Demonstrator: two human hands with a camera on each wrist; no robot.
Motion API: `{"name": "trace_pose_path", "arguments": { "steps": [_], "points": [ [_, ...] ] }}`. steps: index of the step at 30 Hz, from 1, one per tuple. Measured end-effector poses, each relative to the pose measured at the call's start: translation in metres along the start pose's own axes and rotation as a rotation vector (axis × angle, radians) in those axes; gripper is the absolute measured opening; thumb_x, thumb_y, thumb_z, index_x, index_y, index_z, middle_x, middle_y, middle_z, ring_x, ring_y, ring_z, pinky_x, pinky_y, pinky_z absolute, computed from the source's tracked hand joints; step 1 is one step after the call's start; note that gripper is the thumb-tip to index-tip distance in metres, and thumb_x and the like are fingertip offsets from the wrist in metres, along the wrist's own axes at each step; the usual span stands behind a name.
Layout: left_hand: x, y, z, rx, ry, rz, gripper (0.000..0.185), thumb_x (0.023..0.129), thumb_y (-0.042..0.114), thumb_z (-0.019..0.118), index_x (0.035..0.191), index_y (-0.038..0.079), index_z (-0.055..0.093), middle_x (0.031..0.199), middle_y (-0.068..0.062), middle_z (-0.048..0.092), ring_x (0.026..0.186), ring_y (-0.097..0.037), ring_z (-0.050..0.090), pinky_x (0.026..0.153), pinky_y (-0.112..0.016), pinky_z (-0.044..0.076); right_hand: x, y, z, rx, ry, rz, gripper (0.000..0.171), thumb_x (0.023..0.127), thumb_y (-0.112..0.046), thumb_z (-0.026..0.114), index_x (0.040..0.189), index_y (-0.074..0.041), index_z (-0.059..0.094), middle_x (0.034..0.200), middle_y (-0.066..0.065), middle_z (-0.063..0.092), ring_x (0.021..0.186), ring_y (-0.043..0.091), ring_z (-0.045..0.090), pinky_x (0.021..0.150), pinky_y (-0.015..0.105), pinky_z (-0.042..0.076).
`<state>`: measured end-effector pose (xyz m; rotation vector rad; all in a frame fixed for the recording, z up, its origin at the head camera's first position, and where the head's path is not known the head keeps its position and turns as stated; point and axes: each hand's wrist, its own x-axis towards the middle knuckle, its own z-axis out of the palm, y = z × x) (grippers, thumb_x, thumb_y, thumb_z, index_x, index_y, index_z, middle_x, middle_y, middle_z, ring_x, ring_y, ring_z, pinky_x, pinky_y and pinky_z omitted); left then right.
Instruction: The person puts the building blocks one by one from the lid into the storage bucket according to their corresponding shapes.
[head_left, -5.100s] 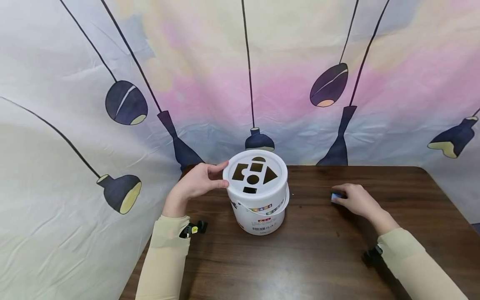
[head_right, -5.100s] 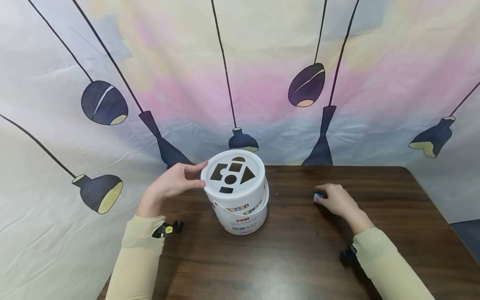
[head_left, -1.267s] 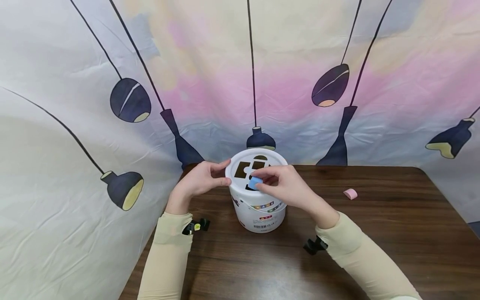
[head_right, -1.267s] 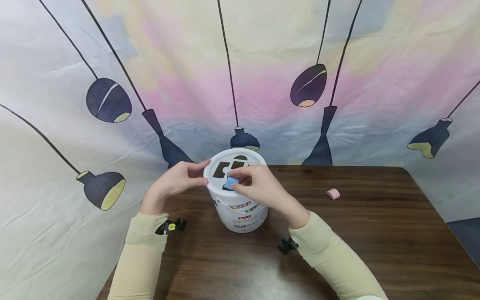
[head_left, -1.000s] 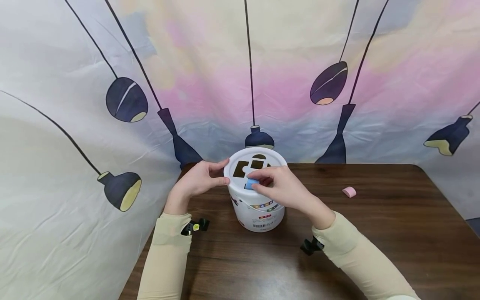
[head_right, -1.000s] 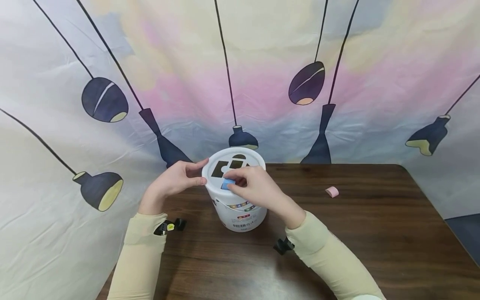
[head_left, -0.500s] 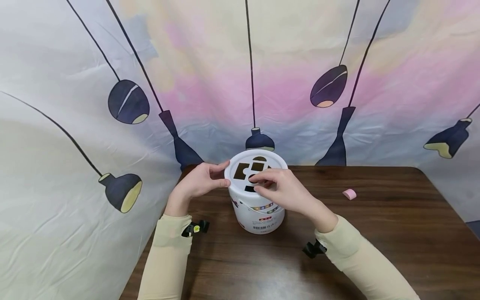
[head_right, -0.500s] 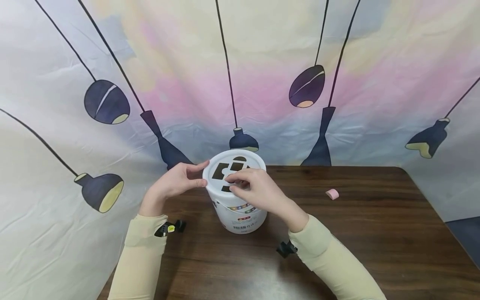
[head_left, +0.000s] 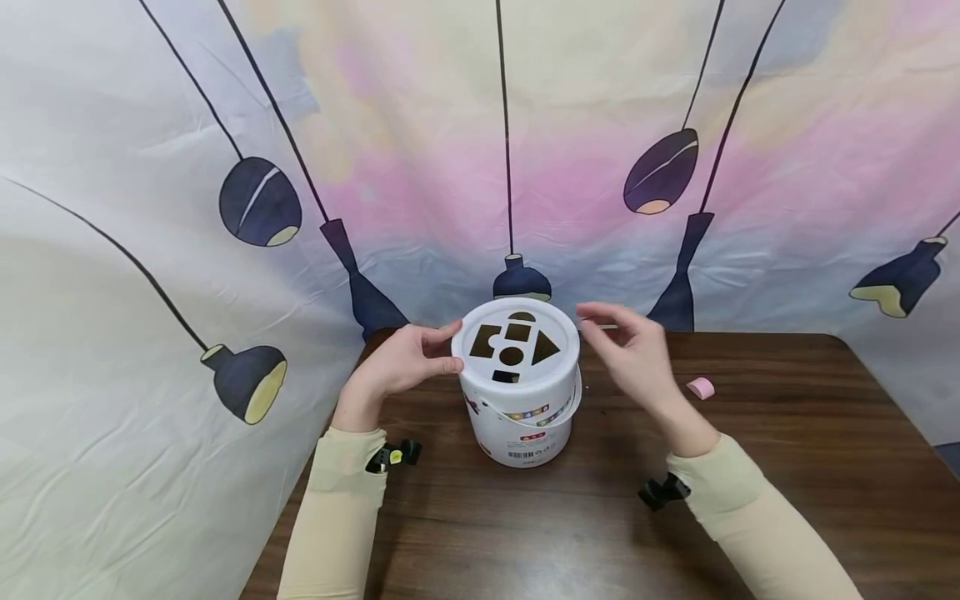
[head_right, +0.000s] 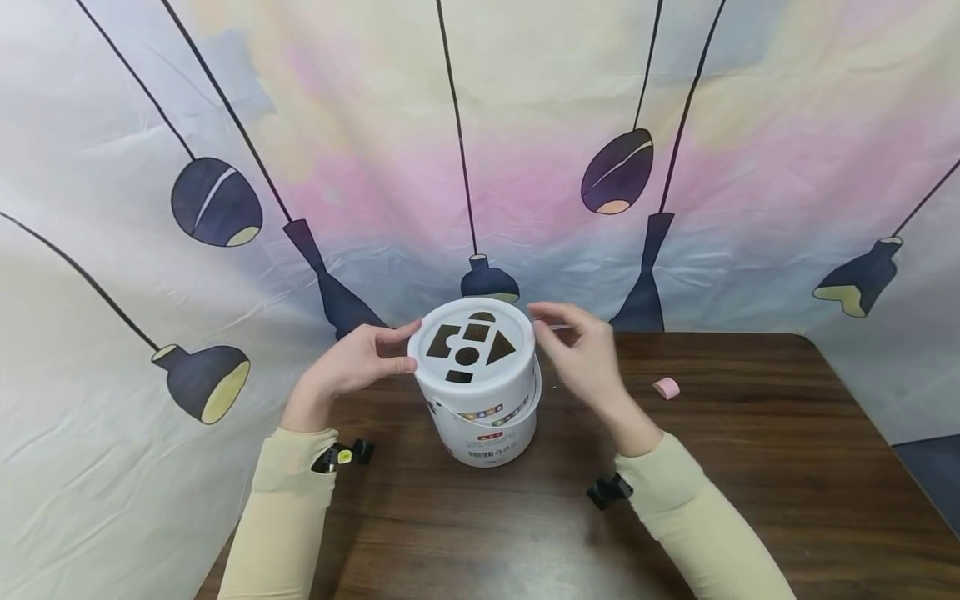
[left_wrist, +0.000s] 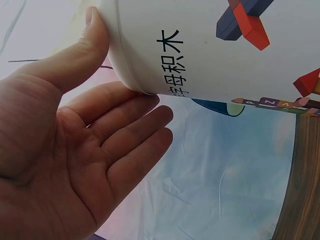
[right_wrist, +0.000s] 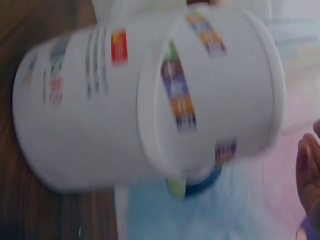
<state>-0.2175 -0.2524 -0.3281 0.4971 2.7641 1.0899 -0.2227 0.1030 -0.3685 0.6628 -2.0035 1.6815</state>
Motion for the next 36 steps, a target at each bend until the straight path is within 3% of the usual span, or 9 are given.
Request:
{"name": "trace_pose_path", "arguments": {
  "steps": [7,10,12,14,17,21,25,29,36],
  "points": [
    [0.001,-0.001,-0.001,0.012,0.001,0.001,0.071,0.096,0.037,0.084,0.158,0.02,0.054,0.154,-0.007,0.058,0.143,-0.029,0.053,0.111,-0.052,0.047,-0.008,0.039,-0.063,-0.232,0.028,0.141,0.027,0.103,-0.012,0.074,0.129,-0.005,0.079,0.116,0.015,0.079,0.093,-0.008,0.067,0.08,0.013,0.05],
    [0.001,-0.001,-0.002,0.02,0.004,0.004,0.071,0.096,0.037,0.084,0.158,0.02,0.054,0.153,-0.009,0.059,0.143,-0.03,0.053,0.11,-0.052,0.047,-0.016,0.056,-0.09,-0.312,-0.029,0.259,0.033,0.107,-0.025,0.07,0.136,-0.01,0.075,0.116,0.014,0.076,0.065,-0.005,0.061,0.06,0.02,0.051],
    [0.001,-0.001,-0.002,0.021,0.007,0.002,0.071,0.095,0.037,0.084,0.157,0.02,0.055,0.153,-0.009,0.059,0.142,-0.03,0.054,0.11,-0.052,0.048,-0.021,0.066,-0.107,-0.371,-0.069,0.308,0.037,0.108,-0.032,0.068,0.138,-0.011,0.073,0.118,0.015,0.075,0.065,-0.004,0.059,0.059,0.02,0.05],
    [0.001,0.0,-0.002,0.021,0.006,-0.001,0.072,0.095,0.038,0.085,0.158,0.021,0.054,0.153,-0.009,0.059,0.142,-0.03,0.054,0.109,-0.052,0.048,-0.026,0.076,-0.122,-0.425,-0.119,0.338,0.041,0.108,-0.035,0.067,0.14,-0.01,0.071,0.122,0.017,0.075,0.071,0.005,0.065,0.062,0.023,0.05],
    [0.0,-0.001,-0.001,0.022,0.0,0.001,0.072,0.095,0.038,0.084,0.158,0.02,0.053,0.153,-0.009,0.059,0.143,-0.03,0.054,0.11,-0.053,0.048,-0.033,0.093,-0.143,-0.537,-0.186,0.317,0.041,0.107,-0.031,0.069,0.14,-0.006,0.071,0.129,0.021,0.074,0.107,0.023,0.072,0.083,0.029,0.052],
    [0.0,-0.001,-0.001,0.018,-0.005,0.011,0.072,0.096,0.036,0.084,0.158,0.019,0.053,0.154,-0.009,0.058,0.143,-0.03,0.053,0.111,-0.053,0.047,-0.044,0.117,-0.165,-0.603,-0.315,0.337,0.042,0.105,-0.025,0.072,0.142,-0.003,0.068,0.137,0.028,0.067,0.122,0.051,0.063,0.089,0.057,0.052],
    [-0.001,-0.001,-0.002,0.012,-0.004,0.016,0.071,0.096,0.035,0.084,0.158,0.017,0.054,0.154,-0.009,0.058,0.143,-0.031,0.053,0.111,-0.053,0.046,-0.053,0.137,-0.18,-0.628,-0.42,0.36,0.049,0.103,-0.027,0.076,0.143,0.0,0.067,0.138,0.031,0.065,0.127,0.055,0.057,0.097,0.068,0.046],
    [-0.002,0.001,-0.002,0.013,-0.007,0.015,0.071,0.096,0.035,0.083,0.158,0.017,0.054,0.154,-0.008,0.058,0.143,-0.031,0.053,0.112,-0.053,0.046,-0.06,0.15,-0.184,-0.644,-0.443,0.397,0.061,0.101,-0.038,0.078,0.144,0.003,0.064,0.138,0.033,0.064,0.128,0.056,0.055,0.099,0.07,0.045],
    [-0.002,0.001,-0.001,0.002,-0.009,0.012,0.071,0.097,0.035,0.083,0.158,0.017,0.053,0.155,-0.008,0.058,0.143,-0.031,0.053,0.111,-0.053,0.047,-0.067,0.159,-0.178,-0.691,-0.405,0.433,0.072,0.095,-0.043,0.083,0.139,0.011,0.062,0.118,0.029,0.07,0.103,0.042,0.066,0.083,0.054,0.053]
  ]
}}
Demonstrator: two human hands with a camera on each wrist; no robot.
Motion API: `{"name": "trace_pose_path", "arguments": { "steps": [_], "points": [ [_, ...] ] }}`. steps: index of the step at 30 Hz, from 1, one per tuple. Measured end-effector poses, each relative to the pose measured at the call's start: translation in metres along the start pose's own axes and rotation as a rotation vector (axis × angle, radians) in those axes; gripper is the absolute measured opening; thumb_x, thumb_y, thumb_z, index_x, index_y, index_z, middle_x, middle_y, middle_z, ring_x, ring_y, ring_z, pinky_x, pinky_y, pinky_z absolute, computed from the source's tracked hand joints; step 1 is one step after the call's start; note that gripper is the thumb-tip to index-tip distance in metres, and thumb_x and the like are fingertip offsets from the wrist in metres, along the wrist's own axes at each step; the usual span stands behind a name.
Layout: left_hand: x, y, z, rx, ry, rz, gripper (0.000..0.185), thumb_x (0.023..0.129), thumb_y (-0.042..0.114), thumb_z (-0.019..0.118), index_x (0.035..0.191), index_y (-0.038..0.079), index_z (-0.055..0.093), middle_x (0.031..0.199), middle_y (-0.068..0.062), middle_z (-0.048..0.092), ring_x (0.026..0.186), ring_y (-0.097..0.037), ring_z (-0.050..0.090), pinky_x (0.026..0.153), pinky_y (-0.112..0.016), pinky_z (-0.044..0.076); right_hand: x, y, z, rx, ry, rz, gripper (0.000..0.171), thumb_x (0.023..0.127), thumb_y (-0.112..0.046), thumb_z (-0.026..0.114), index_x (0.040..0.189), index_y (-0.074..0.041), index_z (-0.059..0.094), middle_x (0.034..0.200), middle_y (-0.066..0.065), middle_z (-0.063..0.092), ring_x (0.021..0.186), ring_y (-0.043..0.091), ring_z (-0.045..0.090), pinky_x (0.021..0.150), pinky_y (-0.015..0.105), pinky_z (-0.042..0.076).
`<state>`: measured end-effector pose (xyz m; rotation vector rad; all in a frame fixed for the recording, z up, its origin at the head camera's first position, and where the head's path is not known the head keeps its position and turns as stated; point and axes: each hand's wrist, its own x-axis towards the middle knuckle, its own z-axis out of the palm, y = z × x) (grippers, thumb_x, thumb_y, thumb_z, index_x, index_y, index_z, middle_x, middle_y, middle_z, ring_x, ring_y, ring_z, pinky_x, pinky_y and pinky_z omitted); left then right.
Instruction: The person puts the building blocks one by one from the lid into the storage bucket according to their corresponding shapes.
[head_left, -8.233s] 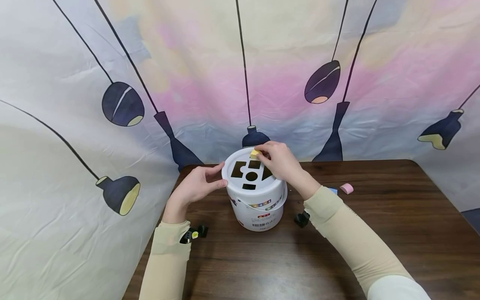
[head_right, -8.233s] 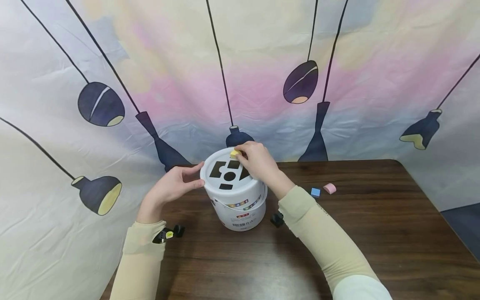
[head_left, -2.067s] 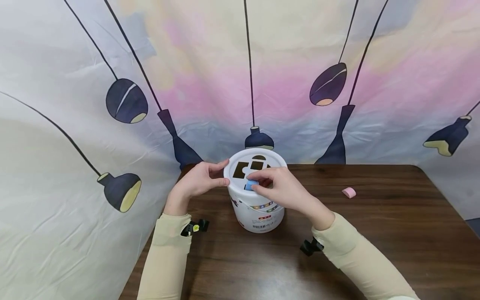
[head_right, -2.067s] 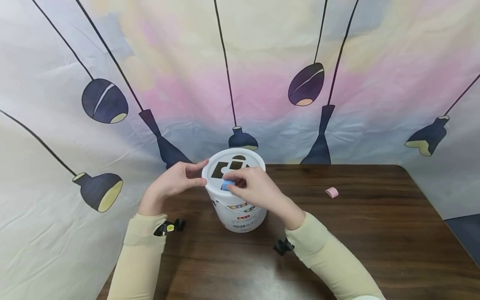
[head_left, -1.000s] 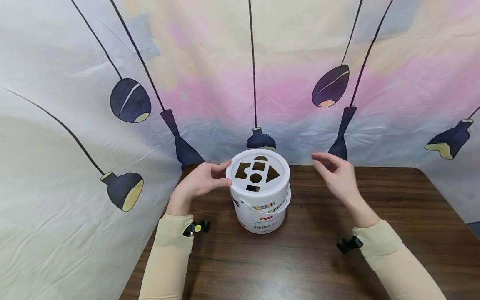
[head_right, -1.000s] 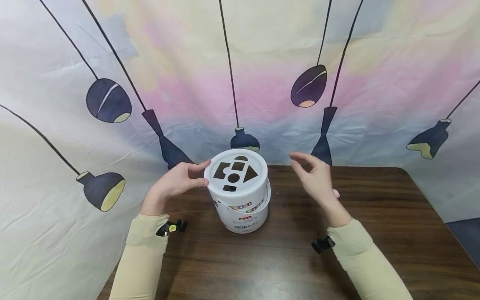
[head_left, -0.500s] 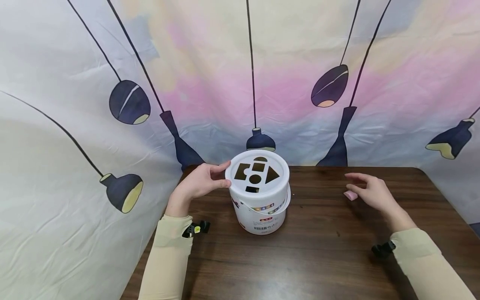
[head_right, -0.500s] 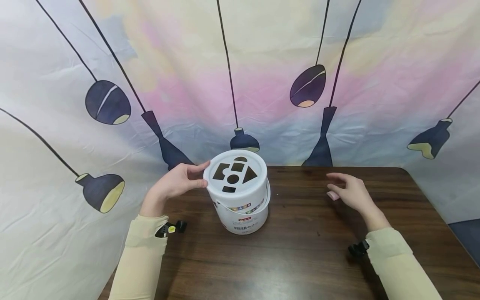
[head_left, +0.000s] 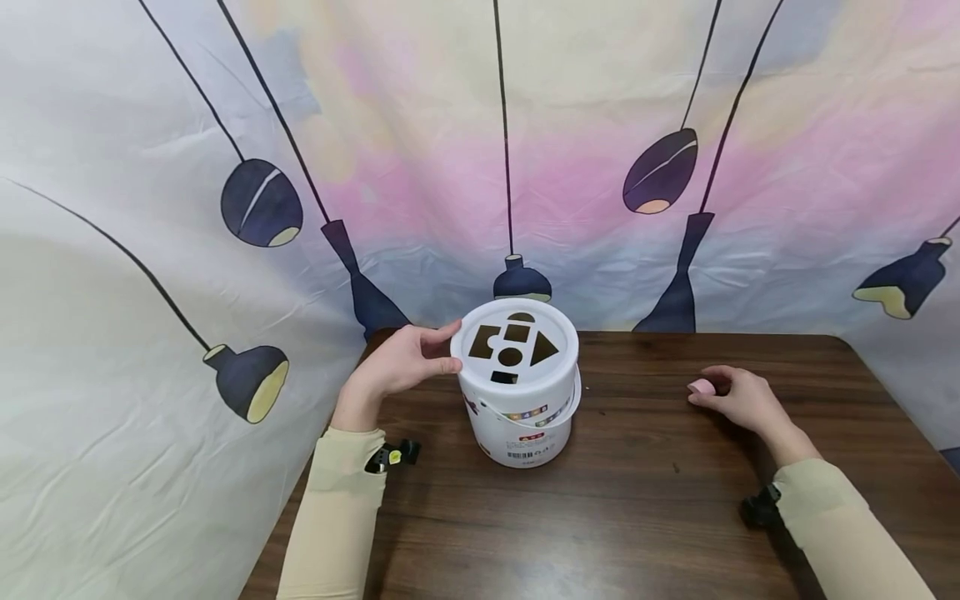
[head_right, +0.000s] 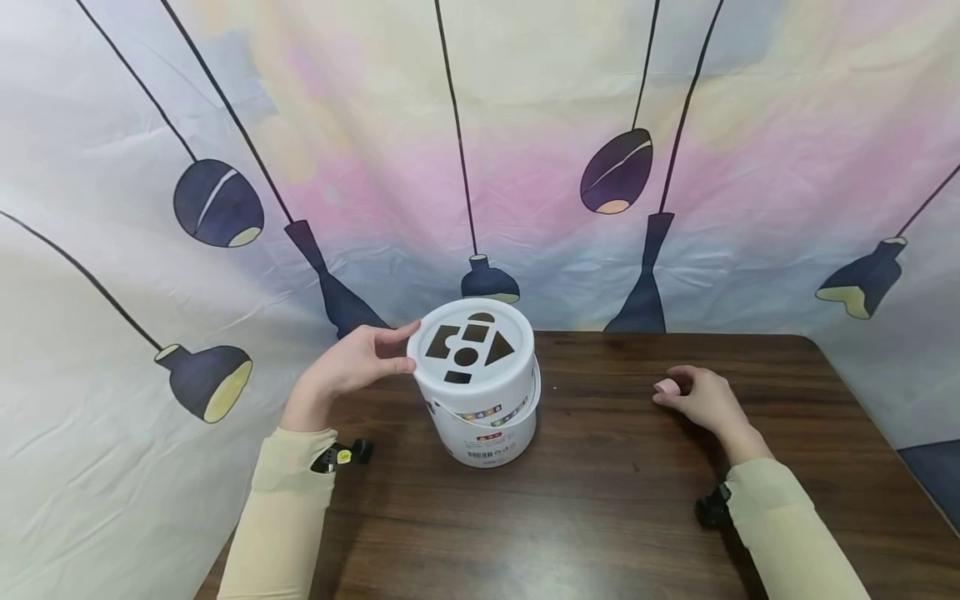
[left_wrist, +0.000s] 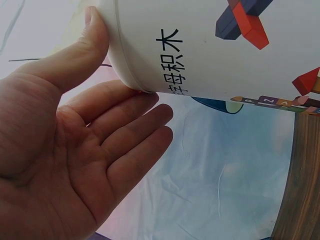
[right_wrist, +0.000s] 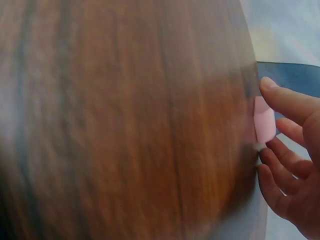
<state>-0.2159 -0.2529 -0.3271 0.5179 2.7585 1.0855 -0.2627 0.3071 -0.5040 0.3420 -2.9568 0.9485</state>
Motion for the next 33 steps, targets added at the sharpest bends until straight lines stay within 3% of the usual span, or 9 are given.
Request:
{"name": "trace_pose_path", "arguments": {
  "steps": [5,11,33],
  "points": [
    [0.0001,-0.0009,0.0007,-0.003,0.009,-0.002,0.071,0.096,0.034,0.084,0.158,0.018,0.054,0.153,-0.008,0.059,0.142,-0.029,0.055,0.109,-0.052,0.048,0.0016,-0.0027,0.0037,-0.015,0.021,0.026,0.065,0.093,-0.036,0.085,0.131,0.012,0.064,0.108,0.025,0.072,0.094,0.038,0.067,0.078,0.05,0.052],
    [0.0022,0.0004,0.0017,-0.01,-0.001,0.021,0.07,0.097,0.032,0.083,0.158,0.015,0.053,0.156,-0.006,0.056,0.143,-0.029,0.053,0.111,-0.051,0.046,0.001,-0.0004,0.0041,-0.031,0.017,0.053,0.058,0.094,-0.032,0.084,0.127,0.012,0.065,0.107,0.026,0.072,0.095,0.04,0.067,0.079,0.053,0.052],
    [0.0,-0.0016,0.0003,-0.041,-0.007,0.013,0.07,0.097,0.03,0.083,0.158,0.014,0.052,0.158,-0.005,0.054,0.145,-0.029,0.05,0.112,-0.051,0.046,0.004,-0.0075,-0.004,-0.061,-0.016,0.004,0.043,0.099,-0.029,0.078,0.122,0.007,0.072,0.106,0.023,0.073,0.1,0.044,0.067,0.084,0.062,0.052]
  ]
}}
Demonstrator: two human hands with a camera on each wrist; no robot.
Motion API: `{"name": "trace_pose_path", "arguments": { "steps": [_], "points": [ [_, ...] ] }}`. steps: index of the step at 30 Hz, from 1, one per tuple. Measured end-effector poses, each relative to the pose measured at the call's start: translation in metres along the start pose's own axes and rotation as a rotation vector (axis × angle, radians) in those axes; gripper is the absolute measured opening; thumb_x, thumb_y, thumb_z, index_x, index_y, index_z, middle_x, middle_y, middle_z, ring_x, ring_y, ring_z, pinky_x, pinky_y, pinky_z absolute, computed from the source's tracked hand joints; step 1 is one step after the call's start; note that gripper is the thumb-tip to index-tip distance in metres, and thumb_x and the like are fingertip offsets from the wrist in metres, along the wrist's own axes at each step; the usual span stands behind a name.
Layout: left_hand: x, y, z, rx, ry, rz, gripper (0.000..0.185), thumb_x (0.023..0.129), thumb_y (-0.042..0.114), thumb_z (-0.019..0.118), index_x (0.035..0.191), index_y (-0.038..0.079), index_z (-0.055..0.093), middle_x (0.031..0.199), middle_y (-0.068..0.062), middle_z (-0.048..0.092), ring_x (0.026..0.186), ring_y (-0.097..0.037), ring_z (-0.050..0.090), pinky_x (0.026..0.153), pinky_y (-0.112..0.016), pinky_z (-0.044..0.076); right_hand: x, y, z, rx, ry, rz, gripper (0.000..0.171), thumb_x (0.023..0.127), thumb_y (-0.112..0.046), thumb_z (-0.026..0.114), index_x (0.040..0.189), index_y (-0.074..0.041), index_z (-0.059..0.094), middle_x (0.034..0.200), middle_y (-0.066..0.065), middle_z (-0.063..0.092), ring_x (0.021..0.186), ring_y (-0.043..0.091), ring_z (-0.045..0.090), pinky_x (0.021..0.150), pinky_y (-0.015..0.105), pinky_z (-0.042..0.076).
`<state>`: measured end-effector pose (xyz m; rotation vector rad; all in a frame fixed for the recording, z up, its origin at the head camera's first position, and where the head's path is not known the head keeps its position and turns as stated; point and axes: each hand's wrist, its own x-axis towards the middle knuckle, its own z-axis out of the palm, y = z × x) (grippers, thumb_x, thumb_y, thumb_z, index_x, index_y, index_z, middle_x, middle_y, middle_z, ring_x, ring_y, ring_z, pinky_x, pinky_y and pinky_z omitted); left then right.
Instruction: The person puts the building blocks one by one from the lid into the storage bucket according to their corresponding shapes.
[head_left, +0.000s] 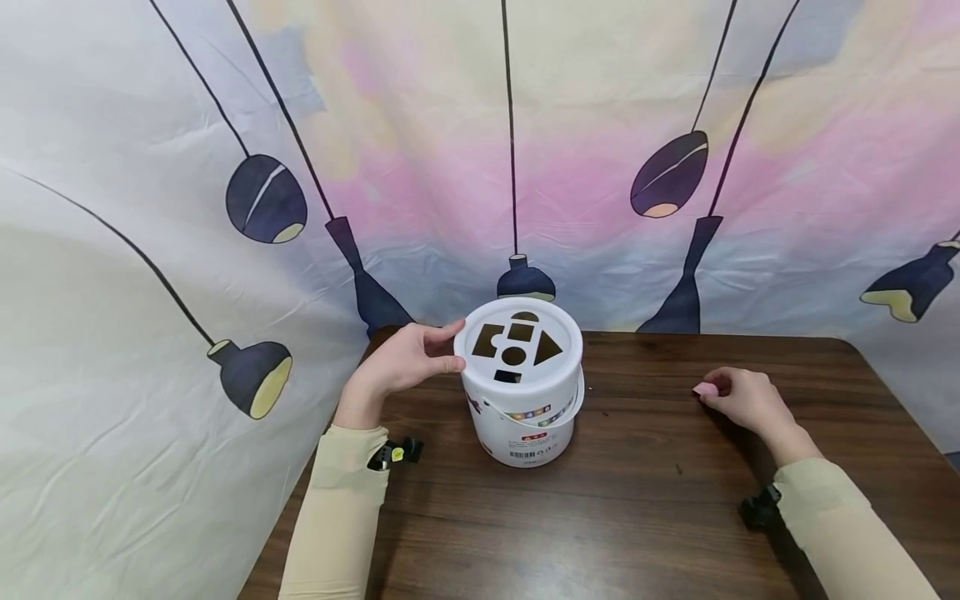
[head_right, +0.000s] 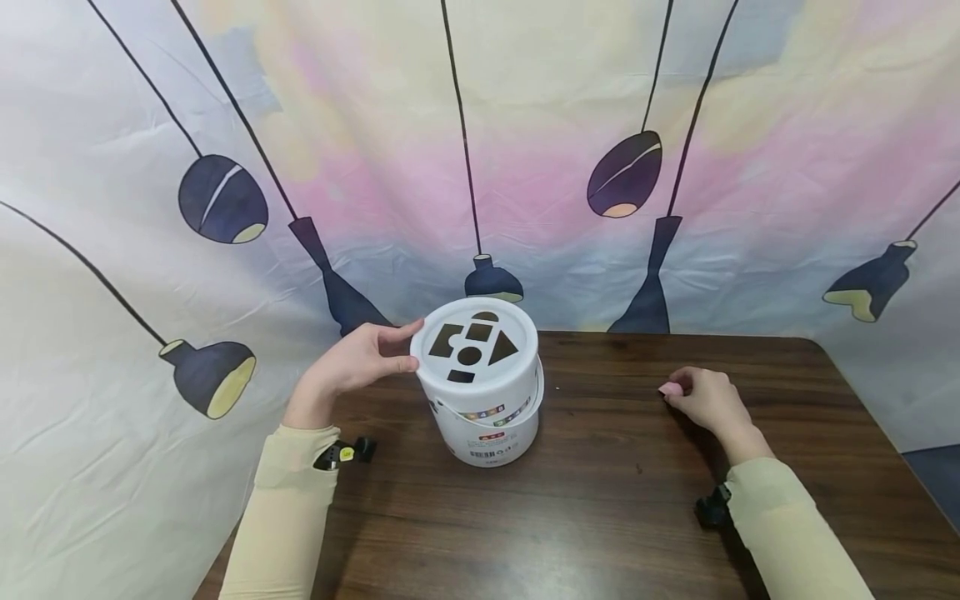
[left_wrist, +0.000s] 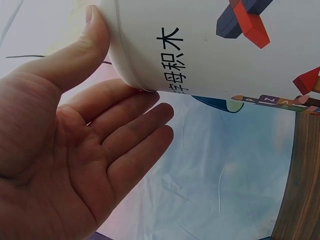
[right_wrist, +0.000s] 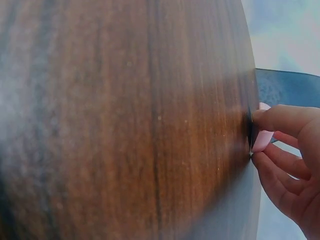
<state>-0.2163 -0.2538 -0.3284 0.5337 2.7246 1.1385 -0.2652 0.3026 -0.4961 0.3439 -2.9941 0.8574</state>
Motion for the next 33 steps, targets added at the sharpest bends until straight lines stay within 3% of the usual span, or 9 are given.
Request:
{"name": "trace_pose_path", "arguments": {
  "steps": [14,21,29,33],
  "points": [
    [-0.002,0.004,-0.001,0.005,0.001,0.0,0.07,0.097,0.029,0.083,0.158,0.014,0.053,0.157,-0.004,0.055,0.145,-0.029,0.05,0.112,-0.051,0.046,-0.005,-0.005,-0.003,0.039,0.055,0.006,0.045,0.101,-0.028,0.076,0.128,0.007,0.071,0.111,0.027,0.073,0.102,0.045,0.067,0.085,0.061,0.052],
    [-0.002,0.004,-0.001,0.012,0.005,0.007,0.07,0.097,0.029,0.083,0.158,0.014,0.053,0.156,-0.006,0.056,0.144,-0.029,0.052,0.112,-0.051,0.046,-0.005,-0.017,-0.007,0.051,0.111,-0.038,0.044,0.105,-0.027,0.071,0.13,0.008,0.07,0.111,0.028,0.074,0.099,0.044,0.069,0.081,0.06,0.054],
    [-0.001,0.002,0.0,0.023,0.007,0.01,0.069,0.097,0.029,0.083,0.158,0.013,0.053,0.157,-0.004,0.055,0.144,-0.028,0.052,0.113,-0.051,0.046,0.0,-0.051,-0.015,0.062,0.228,-0.147,0.034,0.102,-0.023,0.074,0.122,0.004,0.077,0.102,0.021,0.079,0.089,0.036,0.073,0.073,0.047,0.055],
    [-0.001,0.002,0.0,0.028,0.009,0.008,0.069,0.097,0.029,0.083,0.158,0.014,0.053,0.157,-0.004,0.055,0.144,-0.028,0.051,0.113,-0.051,0.045,0.006,-0.077,-0.022,0.092,0.319,-0.221,0.027,0.1,-0.018,0.075,0.119,0.0,0.08,0.102,0.018,0.08,0.088,0.034,0.074,0.073,0.032,0.052]
  ]
}}
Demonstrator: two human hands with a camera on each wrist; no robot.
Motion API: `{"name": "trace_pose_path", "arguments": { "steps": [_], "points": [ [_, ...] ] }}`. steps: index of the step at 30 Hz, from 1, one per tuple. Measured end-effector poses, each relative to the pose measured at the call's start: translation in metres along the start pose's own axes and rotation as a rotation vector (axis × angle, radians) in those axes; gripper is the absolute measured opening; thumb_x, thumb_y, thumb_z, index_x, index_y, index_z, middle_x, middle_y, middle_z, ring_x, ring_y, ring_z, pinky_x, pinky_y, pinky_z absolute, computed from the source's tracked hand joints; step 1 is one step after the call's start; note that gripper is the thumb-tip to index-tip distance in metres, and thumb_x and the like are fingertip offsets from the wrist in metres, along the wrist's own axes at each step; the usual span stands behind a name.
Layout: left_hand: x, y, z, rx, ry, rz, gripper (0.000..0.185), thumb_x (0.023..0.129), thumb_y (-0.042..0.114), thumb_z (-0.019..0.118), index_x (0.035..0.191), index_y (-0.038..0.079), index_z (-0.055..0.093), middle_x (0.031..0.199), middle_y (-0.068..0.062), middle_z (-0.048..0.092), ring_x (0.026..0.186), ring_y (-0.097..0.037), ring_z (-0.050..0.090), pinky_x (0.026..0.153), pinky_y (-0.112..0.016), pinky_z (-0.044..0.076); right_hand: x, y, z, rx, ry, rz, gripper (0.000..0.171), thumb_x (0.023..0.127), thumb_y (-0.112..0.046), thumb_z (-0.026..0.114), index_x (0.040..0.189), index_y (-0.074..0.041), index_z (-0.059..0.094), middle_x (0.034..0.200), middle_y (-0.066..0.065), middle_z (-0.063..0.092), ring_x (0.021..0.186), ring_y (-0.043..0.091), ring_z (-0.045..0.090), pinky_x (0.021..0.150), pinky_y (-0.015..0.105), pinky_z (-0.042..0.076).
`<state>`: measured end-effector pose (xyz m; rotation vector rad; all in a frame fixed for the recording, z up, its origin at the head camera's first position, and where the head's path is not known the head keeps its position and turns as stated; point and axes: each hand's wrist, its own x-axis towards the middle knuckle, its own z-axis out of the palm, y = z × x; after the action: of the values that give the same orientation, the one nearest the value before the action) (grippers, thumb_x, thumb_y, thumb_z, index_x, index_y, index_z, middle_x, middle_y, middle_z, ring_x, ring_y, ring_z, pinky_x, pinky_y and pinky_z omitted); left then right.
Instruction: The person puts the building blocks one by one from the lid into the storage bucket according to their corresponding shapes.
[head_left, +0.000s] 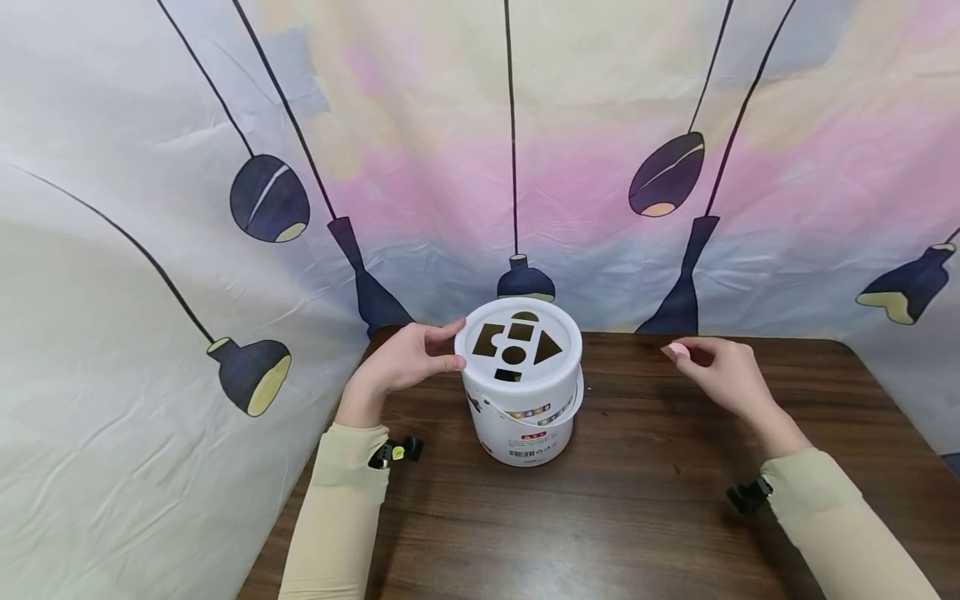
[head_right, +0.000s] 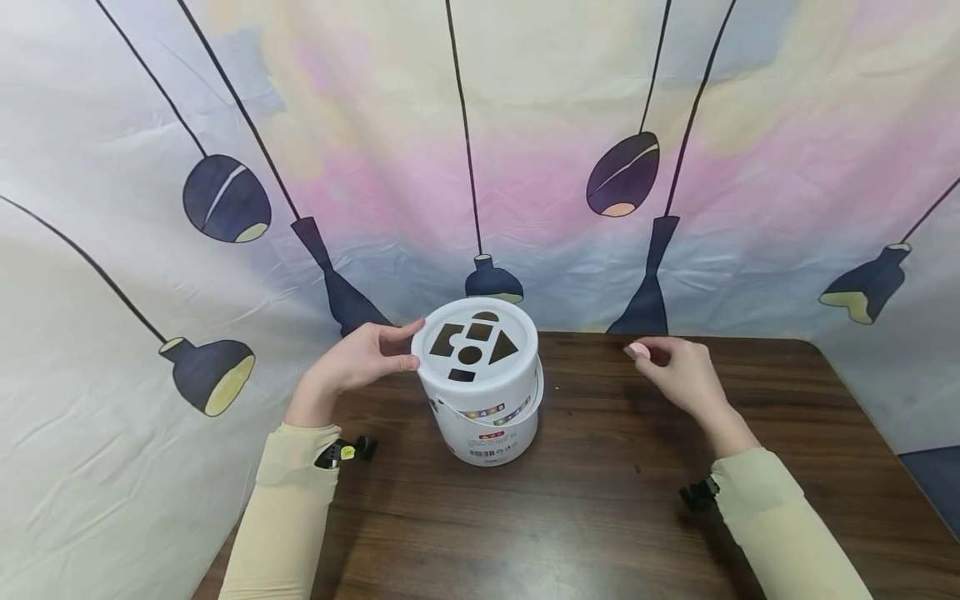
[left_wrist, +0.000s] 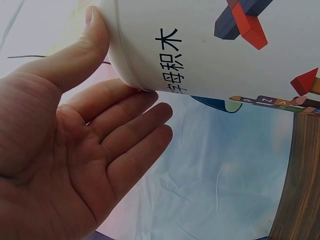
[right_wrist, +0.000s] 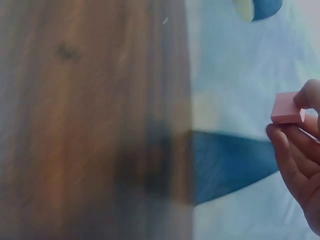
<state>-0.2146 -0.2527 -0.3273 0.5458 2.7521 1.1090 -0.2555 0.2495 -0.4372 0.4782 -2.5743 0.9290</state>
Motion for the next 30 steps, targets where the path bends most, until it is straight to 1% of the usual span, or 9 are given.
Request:
{"name": "trace_pose_path", "arguments": {
  "steps": [2,5,9,11,13,16,19,23,30],
  "points": [
    [0.0,0.0,0.0,0.001,0.0,0.0,0.069,0.097,0.03,0.083,0.158,0.014,0.053,0.157,-0.003,0.055,0.145,-0.028,0.051,0.113,-0.051,0.045,0.007,-0.014,-0.001,0.022,0.045,-0.031,0.025,0.099,-0.017,0.076,0.119,-0.002,0.081,0.104,0.017,0.08,0.089,0.033,0.074,0.074,0.023,0.049],
    [0.0,-0.001,0.0,-0.001,-0.003,-0.001,0.069,0.097,0.03,0.083,0.158,0.014,0.053,0.158,-0.003,0.055,0.145,-0.028,0.05,0.113,-0.051,0.045,0.018,-0.036,0.0,0.061,0.097,-0.06,0.023,0.099,-0.019,0.078,0.116,-0.006,0.083,0.1,0.012,0.081,0.085,0.026,0.073,0.072,0.016,0.046],
    [-0.001,-0.001,-0.001,0.003,-0.01,0.0,0.069,0.098,0.031,0.082,0.158,0.014,0.053,0.158,-0.005,0.055,0.146,-0.029,0.05,0.113,-0.052,0.045,0.032,-0.064,0.002,0.119,0.118,-0.063,0.024,0.1,-0.028,0.078,0.115,-0.012,0.085,0.093,0.004,0.082,0.079,0.007,0.071,0.07,0.014,0.046],
    [-0.001,-0.001,-0.001,0.005,-0.011,-0.003,0.069,0.098,0.032,0.081,0.159,0.015,0.052,0.157,-0.006,0.055,0.145,-0.03,0.051,0.112,-0.052,0.046,0.039,-0.078,0.004,0.156,0.114,-0.078,0.025,0.1,-0.029,0.078,0.117,-0.013,0.085,0.093,0.003,0.082,0.078,0.003,0.07,0.068,0.013,0.048],
    [-0.001,0.0,-0.001,0.007,-0.011,-0.006,0.07,0.098,0.033,0.082,0.159,0.016,0.052,0.157,-0.006,0.055,0.145,-0.03,0.051,0.112,-0.052,0.046,0.046,-0.092,0.007,0.185,0.115,-0.114,0.024,0.1,-0.029,0.079,0.117,-0.013,0.085,0.094,0.002,0.082,0.077,0.004,0.07,0.068,0.014,0.049],
    [-0.001,0.0,-0.002,0.009,-0.01,-0.011,0.071,0.098,0.034,0.082,0.159,0.017,0.051,0.157,-0.007,0.056,0.145,-0.031,0.051,0.111,-0.053,0.047,0.057,-0.114,0.013,0.221,0.115,-0.182,0.023,0.099,-0.024,0.08,0.118,-0.011,0.085,0.099,0.003,0.082,0.079,0.011,0.073,0.069,0.018,0.053],
    [-0.001,0.001,-0.002,0.007,-0.006,-0.024,0.071,0.097,0.035,0.082,0.159,0.019,0.052,0.155,-0.008,0.057,0.145,-0.03,0.051,0.111,-0.052,0.047,0.067,-0.135,0.022,0.251,0.086,-0.231,0.024,0.1,-0.022,0.079,0.12,-0.01,0.084,0.105,0.005,0.082,0.083,0.017,0.076,0.073,0.027,0.059],
    [-0.001,0.001,-0.003,0.0,-0.005,-0.032,0.072,0.097,0.035,0.083,0.159,0.02,0.052,0.155,-0.008,0.058,0.145,-0.03,0.051,0.111,-0.053,0.047,0.08,-0.157,0.036,0.301,-0.007,-0.238,0.027,0.103,-0.023,0.076,0.124,-0.007,0.082,0.111,0.008,0.081,0.087,0.021,0.078,0.077,0.04,0.063],
    [-0.001,0.001,-0.001,-0.013,-0.015,-0.016,0.071,0.098,0.033,0.082,0.159,0.016,0.051,0.155,-0.009,0.057,0.145,-0.031,0.051,0.111,-0.053,0.047,0.093,-0.176,0.058,0.272,-0.107,-0.208,0.034,0.104,-0.034,0.074,0.126,-0.01,0.081,0.112,0.007,0.08,0.089,0.019,0.078,0.08,0.041,0.062]
  ]
}}
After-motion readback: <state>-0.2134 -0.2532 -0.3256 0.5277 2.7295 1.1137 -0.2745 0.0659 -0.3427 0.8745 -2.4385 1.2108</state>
